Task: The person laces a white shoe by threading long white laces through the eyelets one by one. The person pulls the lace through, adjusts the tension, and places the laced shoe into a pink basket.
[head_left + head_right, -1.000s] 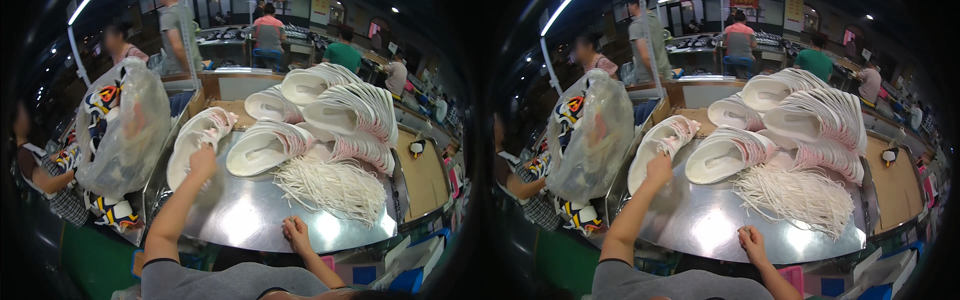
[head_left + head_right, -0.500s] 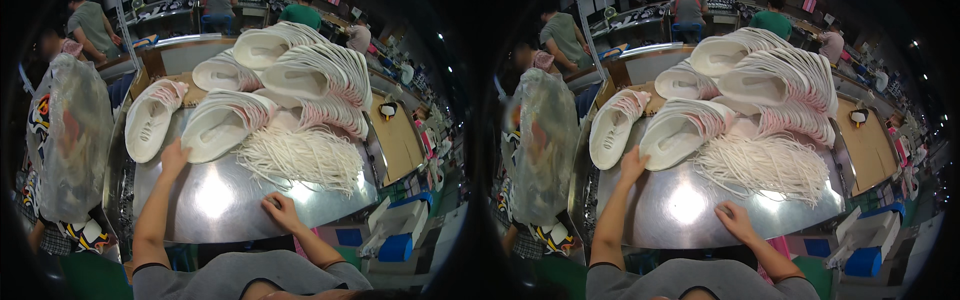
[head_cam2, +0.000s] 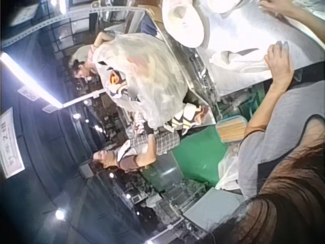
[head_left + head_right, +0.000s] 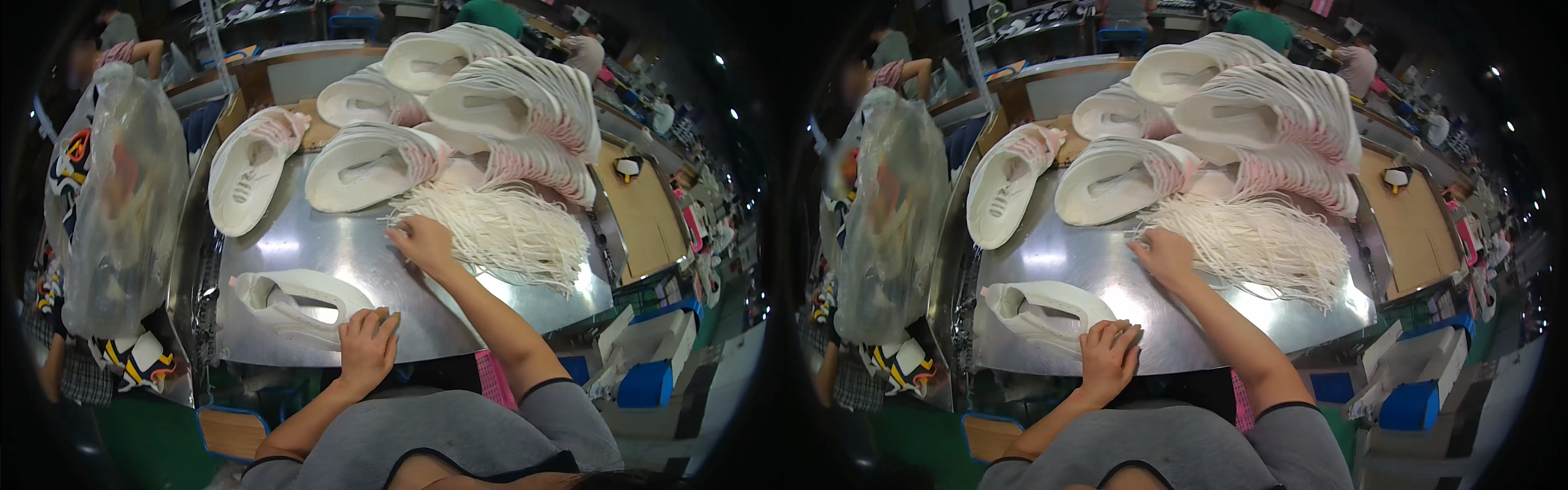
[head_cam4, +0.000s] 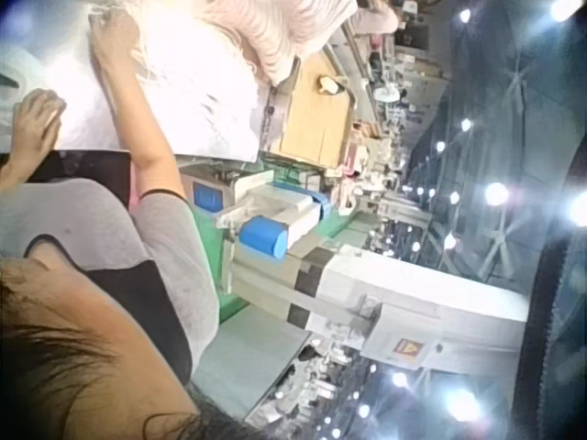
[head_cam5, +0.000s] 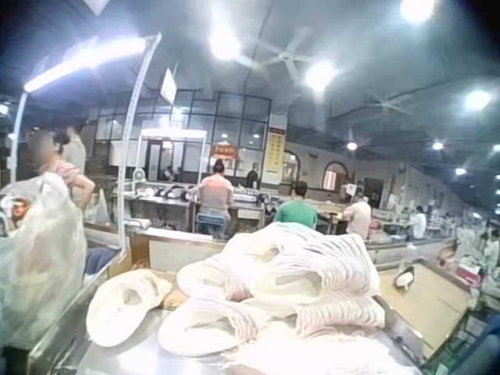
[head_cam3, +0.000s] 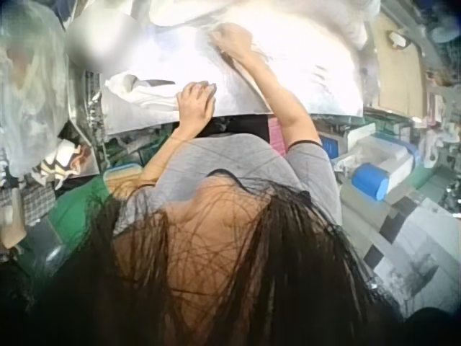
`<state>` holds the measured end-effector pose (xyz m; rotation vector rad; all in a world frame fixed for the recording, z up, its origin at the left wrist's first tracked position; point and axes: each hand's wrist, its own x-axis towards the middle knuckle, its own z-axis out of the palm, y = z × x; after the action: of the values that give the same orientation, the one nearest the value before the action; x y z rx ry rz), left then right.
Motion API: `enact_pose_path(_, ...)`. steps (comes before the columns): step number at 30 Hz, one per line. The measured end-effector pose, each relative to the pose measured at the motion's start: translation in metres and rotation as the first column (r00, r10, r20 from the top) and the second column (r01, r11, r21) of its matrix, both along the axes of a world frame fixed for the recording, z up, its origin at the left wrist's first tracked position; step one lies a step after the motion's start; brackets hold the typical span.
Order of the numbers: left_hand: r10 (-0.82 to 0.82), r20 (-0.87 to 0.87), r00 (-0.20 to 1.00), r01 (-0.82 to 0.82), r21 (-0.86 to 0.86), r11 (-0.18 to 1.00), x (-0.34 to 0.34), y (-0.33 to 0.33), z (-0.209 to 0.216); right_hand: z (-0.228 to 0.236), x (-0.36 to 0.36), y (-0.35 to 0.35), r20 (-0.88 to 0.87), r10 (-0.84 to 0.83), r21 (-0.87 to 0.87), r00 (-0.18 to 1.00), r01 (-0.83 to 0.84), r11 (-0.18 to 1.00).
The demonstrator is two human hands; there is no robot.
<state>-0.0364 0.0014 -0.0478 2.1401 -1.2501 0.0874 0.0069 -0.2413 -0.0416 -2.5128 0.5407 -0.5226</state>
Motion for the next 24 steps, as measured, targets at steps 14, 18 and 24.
enact_pose_path(14, 0.179, 0.200, 0.963, -0.201, 0.100, 0.974, 0.086, 0.092, 0.041, 0.051, -0.025, 0.106, 0.381, 0.535, 0.558, 0.754, -0.649, 0.517)
enact_pose_path(18, 0.034, 0.170, 0.985, -0.046, 0.072, 0.996, 0.096, 0.068, 0.049, 0.021, -0.080, 0.098, 0.190, 0.206, 0.926, 0.960, -0.245, 0.288)
enact_pose_path(24, -0.128, -0.033, 0.991, 0.131, 0.143, 0.981, 0.108, 0.081, 0.057, -0.014, -0.084, 0.118, 0.134, 0.104, 0.978, 0.986, -0.148, 0.146)
